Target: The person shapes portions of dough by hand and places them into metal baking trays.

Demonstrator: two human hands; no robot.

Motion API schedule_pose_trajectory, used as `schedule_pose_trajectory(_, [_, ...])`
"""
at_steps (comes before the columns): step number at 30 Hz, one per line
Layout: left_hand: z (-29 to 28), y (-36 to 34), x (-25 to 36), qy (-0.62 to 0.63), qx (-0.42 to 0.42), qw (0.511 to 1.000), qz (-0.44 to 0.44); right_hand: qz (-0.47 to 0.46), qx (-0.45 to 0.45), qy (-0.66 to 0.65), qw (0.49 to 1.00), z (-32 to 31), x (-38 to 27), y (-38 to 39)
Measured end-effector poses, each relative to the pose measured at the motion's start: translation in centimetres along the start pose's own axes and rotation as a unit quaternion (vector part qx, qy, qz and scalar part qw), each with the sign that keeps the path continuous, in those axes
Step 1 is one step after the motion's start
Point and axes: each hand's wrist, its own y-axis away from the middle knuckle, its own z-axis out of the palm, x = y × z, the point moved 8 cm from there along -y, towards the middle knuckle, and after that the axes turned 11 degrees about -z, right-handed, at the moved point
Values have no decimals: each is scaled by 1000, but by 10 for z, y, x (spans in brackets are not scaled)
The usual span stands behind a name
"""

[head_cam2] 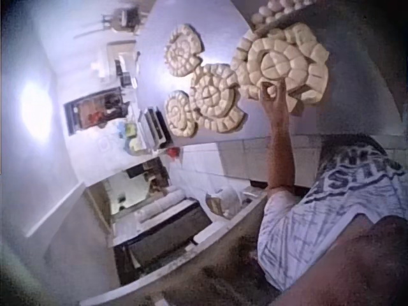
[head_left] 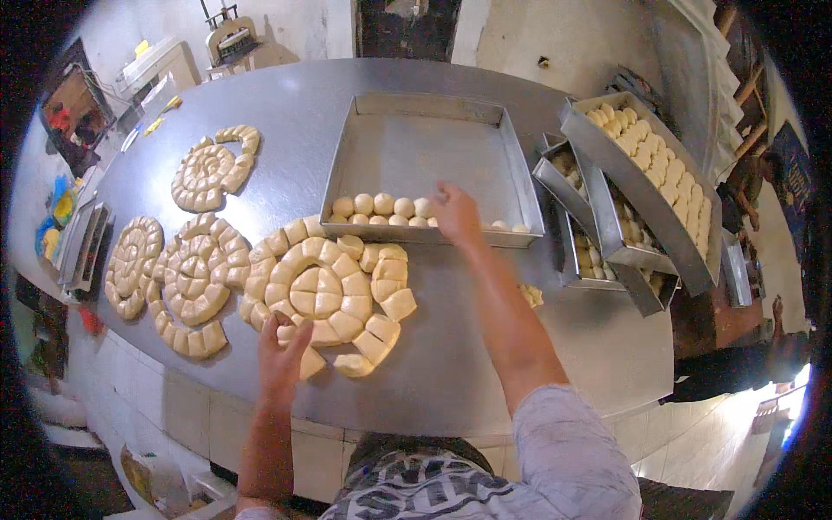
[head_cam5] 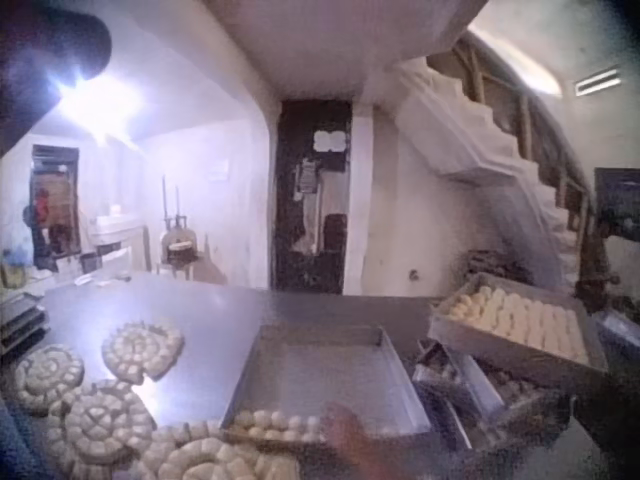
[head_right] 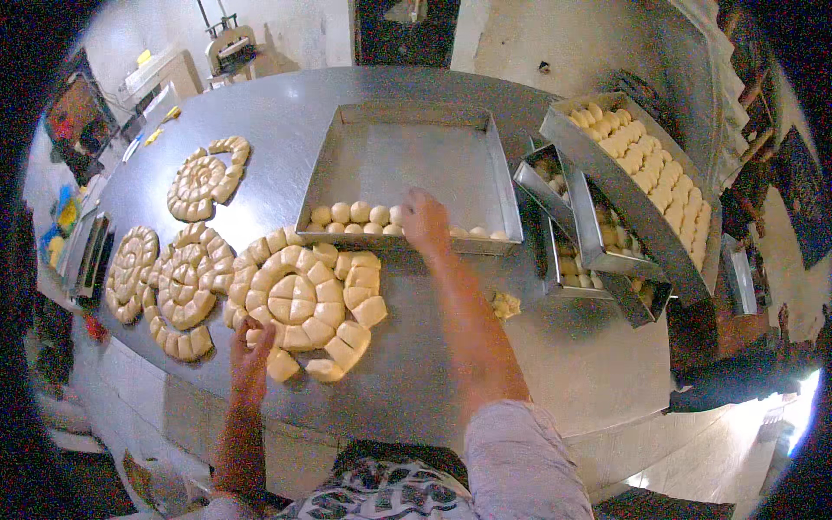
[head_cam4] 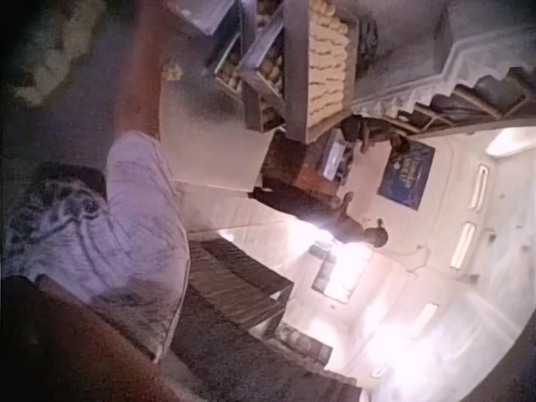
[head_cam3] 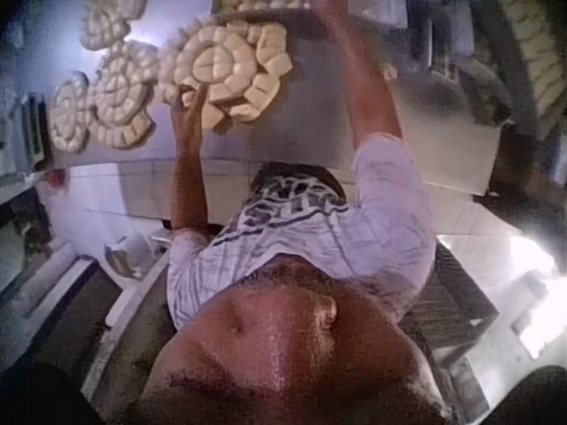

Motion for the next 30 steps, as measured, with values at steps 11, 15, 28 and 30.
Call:
schedule_pose_trajectory(11, [156,-64,40,-172,-394,902,37,294,74,-228,925,-107,-62,240])
schedule_pose_trajectory(15, [160,-185,93,-472,-79,838,261,144,20,168,975,-182,-44,320])
schedule_pose_trajectory(28, [177,-198,45,-547,3,640,540,130,-123,332,926,-186,41,323])
schedule_pose_trajectory(30, [155,-168,95,-358,68,839,404,104,46,378,919,-221,50,274])
